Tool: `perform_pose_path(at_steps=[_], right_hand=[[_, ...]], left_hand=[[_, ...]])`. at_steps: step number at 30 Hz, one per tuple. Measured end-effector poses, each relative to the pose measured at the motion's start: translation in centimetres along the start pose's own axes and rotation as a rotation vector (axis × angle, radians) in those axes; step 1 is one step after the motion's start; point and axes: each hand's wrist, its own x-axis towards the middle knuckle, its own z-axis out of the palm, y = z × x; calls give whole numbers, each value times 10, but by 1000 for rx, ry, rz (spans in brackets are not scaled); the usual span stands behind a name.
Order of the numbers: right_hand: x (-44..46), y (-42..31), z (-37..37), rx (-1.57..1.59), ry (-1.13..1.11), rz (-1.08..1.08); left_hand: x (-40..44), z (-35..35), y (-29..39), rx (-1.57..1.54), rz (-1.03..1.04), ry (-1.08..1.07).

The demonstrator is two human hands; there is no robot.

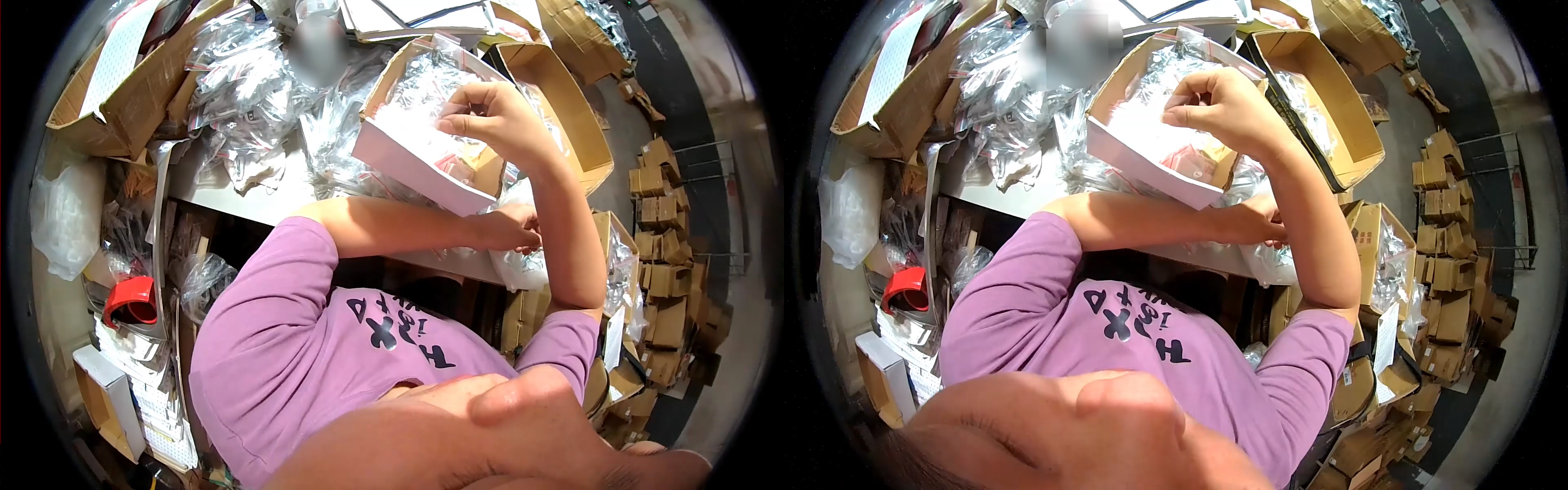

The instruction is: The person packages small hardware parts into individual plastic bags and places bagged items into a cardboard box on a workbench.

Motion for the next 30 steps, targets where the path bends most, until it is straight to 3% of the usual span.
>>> perform_pose_path(at_steps=[8,12,16,19,21,27,30], right_hand=[[-10,7,-4,-91,170,-52],[-34,5,-12,42,410,-139],[-95,10,-24,84,618,-32],[-146,32,-18,83,769,66],[-171,53,-6,32,783,100],[-206,82,23,196,863,267],[-211,89,19,-337,825,386]], left_hand=[[0,-3,-3,-50,1,-38],[4,-1,-13,-203,11,6],[1,5,-13,-190,138,76],[-2,10,-11,-398,251,174],[1,8,-15,-229,418,201],[-2,11,-20,-138,283,354],[-6,13,-13,-76,258,394]])
